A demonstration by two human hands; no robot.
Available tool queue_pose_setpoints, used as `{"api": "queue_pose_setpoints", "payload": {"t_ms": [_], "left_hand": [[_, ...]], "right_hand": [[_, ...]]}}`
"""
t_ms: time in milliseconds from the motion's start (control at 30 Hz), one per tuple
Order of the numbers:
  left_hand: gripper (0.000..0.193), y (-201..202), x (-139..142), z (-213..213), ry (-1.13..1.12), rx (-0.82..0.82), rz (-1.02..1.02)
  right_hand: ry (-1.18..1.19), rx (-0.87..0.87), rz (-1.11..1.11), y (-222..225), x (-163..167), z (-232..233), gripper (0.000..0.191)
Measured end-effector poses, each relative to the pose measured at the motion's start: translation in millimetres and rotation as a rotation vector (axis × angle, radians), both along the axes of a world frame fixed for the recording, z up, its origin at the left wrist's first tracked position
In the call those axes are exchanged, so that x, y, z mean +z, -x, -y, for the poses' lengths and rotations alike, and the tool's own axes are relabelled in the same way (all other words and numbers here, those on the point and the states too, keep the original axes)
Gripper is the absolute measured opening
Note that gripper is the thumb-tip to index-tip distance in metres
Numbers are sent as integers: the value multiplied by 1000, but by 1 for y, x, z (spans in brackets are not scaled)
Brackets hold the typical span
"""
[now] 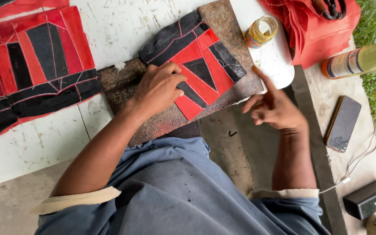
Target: The person places a red and black fabric panel on a worn wooden board, presses and rubs its surface with their hand, dips a finger into a small jar, then sets the panel onto a growing stack of finished panels on the table. They repeat this cycle, handling panels one at a time.
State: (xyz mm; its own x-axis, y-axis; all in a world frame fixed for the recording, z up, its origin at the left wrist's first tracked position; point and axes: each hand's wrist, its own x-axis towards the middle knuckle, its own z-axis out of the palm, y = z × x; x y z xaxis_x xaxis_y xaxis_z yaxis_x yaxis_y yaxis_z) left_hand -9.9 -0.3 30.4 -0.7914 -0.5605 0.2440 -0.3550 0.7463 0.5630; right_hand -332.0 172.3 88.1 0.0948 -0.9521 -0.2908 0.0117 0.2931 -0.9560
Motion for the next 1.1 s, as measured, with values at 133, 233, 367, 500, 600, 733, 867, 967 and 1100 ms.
{"api": "queue_pose_setpoints", "payload": {"t_ms": [133,233,367,500,600,733,867,967,1100], "left_hand": [[35,-1,-4,2,-5,-5,-11],[35,-1,-5,2,-6,-12,0],[36,-1,-6,3,-32,0,5],[38,-2,-8,3,-10,-9,-8],[38,-2,-8,4,-22,-6,9],[38,1,-6,12,-84,34,45],[42,3,-6,27,-82,194,34],[46,4,-9,40,-11,202,6],[66,16,-10,59,32,273,7]], "right_hand": [[-153,-94,86,-19,-30,3,118],[-216,-60,-90,-27,-26,6,116],[-372,91,-362,-77,-8,-3,109],[-143,239,-482,-143,1,-16,104],[-47,286,-518,-144,8,-14,100],[-337,-18,-455,-89,23,13,96],[-222,128,-822,-73,23,27,98],[-224,238,-949,-79,20,25,97],[-100,225,-792,-71,15,23,100]]}}
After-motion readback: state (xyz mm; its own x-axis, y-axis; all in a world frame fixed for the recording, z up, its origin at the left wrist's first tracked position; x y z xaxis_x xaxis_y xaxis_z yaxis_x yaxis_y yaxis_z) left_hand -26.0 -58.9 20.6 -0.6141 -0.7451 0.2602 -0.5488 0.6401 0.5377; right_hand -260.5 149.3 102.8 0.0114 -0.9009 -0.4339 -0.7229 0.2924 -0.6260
